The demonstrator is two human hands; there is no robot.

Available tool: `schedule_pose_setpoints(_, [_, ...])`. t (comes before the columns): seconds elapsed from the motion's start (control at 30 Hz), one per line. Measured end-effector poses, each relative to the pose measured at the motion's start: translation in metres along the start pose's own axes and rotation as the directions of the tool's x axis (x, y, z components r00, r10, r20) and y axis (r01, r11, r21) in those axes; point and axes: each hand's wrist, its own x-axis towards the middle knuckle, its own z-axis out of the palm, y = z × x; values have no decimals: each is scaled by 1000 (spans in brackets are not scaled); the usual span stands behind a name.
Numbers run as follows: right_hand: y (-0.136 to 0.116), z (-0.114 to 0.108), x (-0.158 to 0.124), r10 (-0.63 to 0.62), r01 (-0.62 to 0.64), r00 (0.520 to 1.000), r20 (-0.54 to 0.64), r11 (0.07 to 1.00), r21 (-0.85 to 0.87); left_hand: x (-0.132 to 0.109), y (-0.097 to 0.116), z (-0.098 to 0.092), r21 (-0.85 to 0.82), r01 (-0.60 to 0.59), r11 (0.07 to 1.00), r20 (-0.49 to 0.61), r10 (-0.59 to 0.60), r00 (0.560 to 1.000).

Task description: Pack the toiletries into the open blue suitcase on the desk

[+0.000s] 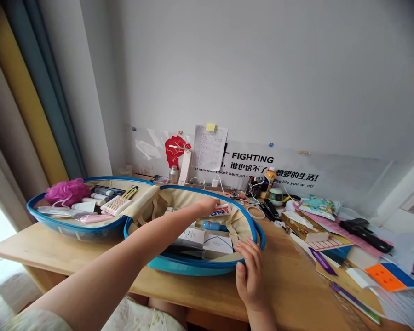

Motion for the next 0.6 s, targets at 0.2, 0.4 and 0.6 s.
schedule_pose_setpoints(0.2, [-1,0,1,-1,1,1000,-3,1000,6,-4,12,12,81,-61,995,82,55,995])
schedule_pose_setpoints(0.4, [1,0,-1,16,-16,1000,16,1000,2,-4,6,12,134,-41,990,36,37,999])
schedule_pose_setpoints(0.6, [0,0,2,-11,11,1000,-3,1000,-7,-7,-15,8,173,-34,984,24,31,999])
